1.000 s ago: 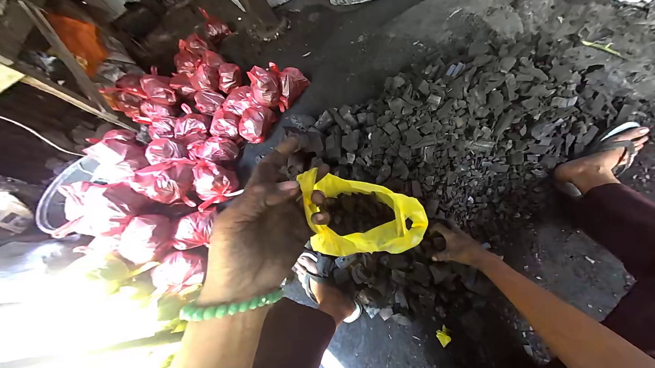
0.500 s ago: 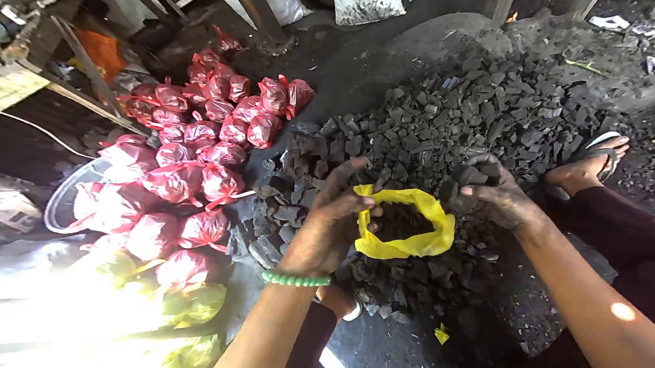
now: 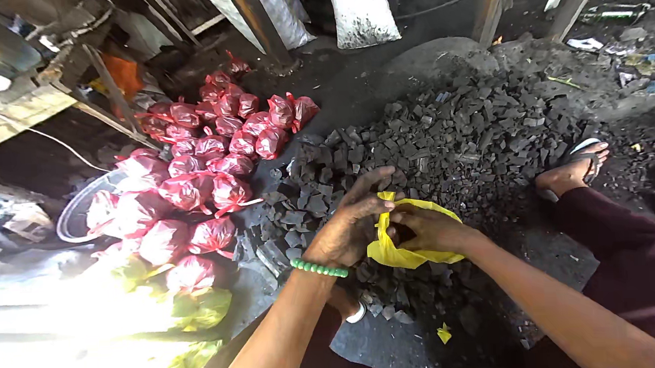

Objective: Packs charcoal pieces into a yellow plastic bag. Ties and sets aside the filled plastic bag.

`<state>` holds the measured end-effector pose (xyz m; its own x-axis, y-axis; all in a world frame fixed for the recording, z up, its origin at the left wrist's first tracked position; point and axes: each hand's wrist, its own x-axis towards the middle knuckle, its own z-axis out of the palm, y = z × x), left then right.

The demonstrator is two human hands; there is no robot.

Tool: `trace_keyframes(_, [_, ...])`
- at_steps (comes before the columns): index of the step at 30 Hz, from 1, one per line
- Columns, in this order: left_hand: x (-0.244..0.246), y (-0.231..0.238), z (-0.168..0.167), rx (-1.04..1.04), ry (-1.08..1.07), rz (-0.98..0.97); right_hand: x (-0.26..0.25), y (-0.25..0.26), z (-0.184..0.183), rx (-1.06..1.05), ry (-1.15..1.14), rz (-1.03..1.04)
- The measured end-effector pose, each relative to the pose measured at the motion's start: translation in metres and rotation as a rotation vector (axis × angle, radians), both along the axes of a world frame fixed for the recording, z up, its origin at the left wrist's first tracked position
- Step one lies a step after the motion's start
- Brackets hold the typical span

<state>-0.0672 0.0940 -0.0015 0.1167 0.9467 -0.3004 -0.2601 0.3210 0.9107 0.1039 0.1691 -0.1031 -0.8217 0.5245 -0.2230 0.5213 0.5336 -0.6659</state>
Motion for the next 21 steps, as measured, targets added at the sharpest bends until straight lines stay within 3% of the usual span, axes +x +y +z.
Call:
trace_keyframes(2, [-0.012,-0.002,0.003,0.018,0.043,-0.021,0.018,0.004,0.006,0.06,0.013,0.03])
trace_keyframes(5, [-0.024,-0.009,0.007,0.048,0.332,-0.058,0.048,-0.004,0.023,0.203,-0.273,0.131])
trace_keyframes(8, [-0.026,-0.012,0.01,0.014,1.009,-0.205,0.077,-0.013,0.016,0.542,-0.192,0.235])
trace_keyframes(10, [-0.017,-0.011,0.007,-0.16,1.478,-0.4,0.088,-0.017,0.019,0.732,-0.05,0.253])
trace_keyframes(12, [-0.006,-0.013,0.006,-0.311,1.721,-0.559,0.092,-0.019,0.029,0.856,0.042,0.26])
trace_keyframes(16, [0.008,-0.004,0.027,-0.414,1.752,-0.705,0.087,-0.029,0.066,0.943,0.269,0.258])
trace_keyframes(19, [0.013,0.012,0.034,-0.191,1.417,-0.708,0.073,-0.042,0.1,0.831,0.46,0.194])
trace_keyframes(21, [0.029,0.014,0.033,-0.037,1.041,-0.587,0.063,-0.048,0.12,0.674,0.556,0.086])
